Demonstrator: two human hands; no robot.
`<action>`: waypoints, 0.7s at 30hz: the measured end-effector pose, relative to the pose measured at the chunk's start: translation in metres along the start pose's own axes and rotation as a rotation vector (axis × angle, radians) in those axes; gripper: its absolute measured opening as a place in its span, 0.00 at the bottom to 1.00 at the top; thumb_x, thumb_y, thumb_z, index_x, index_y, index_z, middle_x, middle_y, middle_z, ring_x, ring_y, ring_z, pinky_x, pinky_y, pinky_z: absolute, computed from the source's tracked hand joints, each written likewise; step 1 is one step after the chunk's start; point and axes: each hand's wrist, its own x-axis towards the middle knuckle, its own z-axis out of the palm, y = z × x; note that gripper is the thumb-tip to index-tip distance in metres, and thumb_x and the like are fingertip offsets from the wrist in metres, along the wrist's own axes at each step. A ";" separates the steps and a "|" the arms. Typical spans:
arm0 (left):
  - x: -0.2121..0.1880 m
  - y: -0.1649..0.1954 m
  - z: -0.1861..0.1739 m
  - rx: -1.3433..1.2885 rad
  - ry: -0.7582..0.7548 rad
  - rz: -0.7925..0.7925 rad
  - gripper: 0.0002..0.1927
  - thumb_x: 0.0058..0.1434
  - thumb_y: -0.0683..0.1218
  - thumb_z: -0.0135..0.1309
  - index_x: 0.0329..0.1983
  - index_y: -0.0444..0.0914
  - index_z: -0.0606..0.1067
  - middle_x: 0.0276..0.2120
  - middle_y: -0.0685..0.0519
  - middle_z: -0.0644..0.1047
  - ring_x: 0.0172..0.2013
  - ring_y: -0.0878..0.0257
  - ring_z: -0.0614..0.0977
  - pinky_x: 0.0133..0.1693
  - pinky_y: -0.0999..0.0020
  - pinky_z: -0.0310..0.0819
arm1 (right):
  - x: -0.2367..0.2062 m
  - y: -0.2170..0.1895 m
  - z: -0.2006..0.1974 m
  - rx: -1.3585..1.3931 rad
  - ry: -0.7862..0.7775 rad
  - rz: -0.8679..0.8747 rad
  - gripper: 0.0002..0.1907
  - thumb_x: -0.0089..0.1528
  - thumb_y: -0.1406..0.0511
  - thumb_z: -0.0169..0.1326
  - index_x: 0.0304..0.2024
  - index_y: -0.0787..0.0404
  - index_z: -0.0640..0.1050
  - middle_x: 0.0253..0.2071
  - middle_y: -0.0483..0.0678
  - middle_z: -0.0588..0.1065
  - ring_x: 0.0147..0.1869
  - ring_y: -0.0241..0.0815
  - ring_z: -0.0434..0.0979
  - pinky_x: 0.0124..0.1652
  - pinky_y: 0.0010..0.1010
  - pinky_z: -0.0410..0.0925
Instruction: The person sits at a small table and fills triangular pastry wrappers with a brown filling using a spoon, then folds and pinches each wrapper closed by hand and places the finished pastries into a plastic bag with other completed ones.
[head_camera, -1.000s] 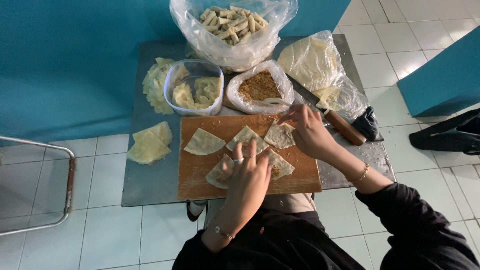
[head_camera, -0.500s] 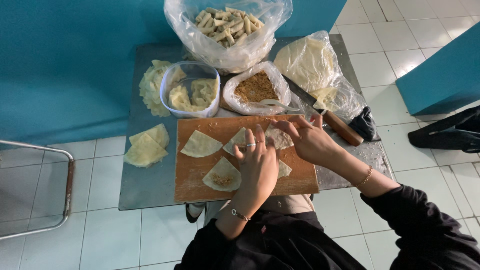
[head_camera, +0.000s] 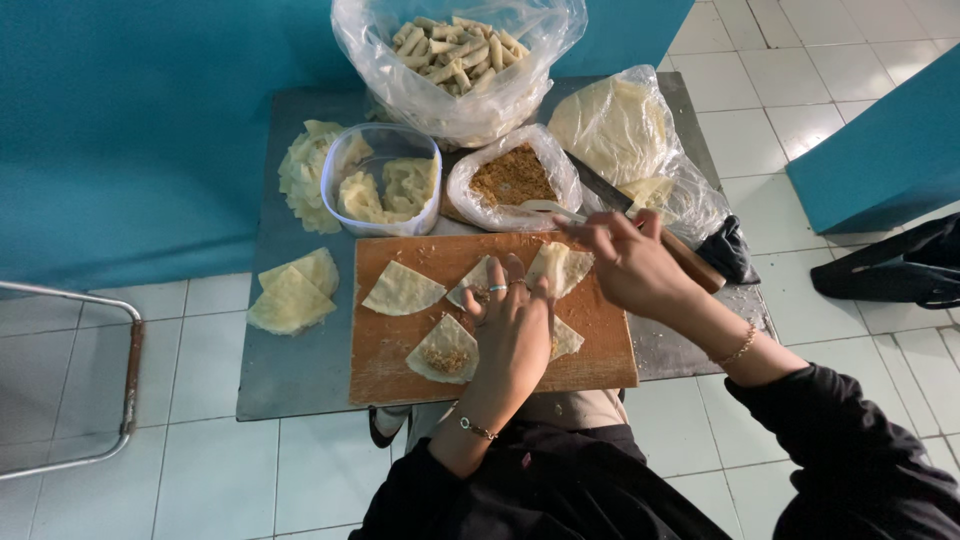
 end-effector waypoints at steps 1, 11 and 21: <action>-0.001 0.000 0.000 -0.012 0.023 0.003 0.16 0.68 0.46 0.49 0.57 0.41 0.78 0.64 0.39 0.69 0.70 0.41 0.62 0.64 0.33 0.36 | -0.002 0.002 -0.004 0.000 -0.023 0.069 0.32 0.63 0.75 0.46 0.71 0.57 0.66 0.52 0.51 0.74 0.60 0.43 0.70 0.57 0.52 0.56; 0.002 0.011 -0.010 -0.031 0.038 0.006 0.21 0.66 0.51 0.52 0.58 0.37 0.77 0.67 0.37 0.67 0.68 0.43 0.64 0.62 0.32 0.41 | -0.016 -0.005 -0.007 0.129 0.072 0.236 0.15 0.62 0.60 0.62 0.51 0.49 0.81 0.65 0.37 0.72 0.62 0.52 0.63 0.61 0.45 0.57; 0.004 0.007 -0.014 -0.014 -0.136 -0.007 0.11 0.63 0.47 0.53 0.45 0.40 0.78 0.68 0.38 0.65 0.70 0.41 0.63 0.62 0.31 0.44 | -0.016 -0.004 0.004 0.060 0.057 0.378 0.11 0.53 0.56 0.67 0.35 0.51 0.85 0.62 0.46 0.69 0.68 0.59 0.56 0.61 0.52 0.56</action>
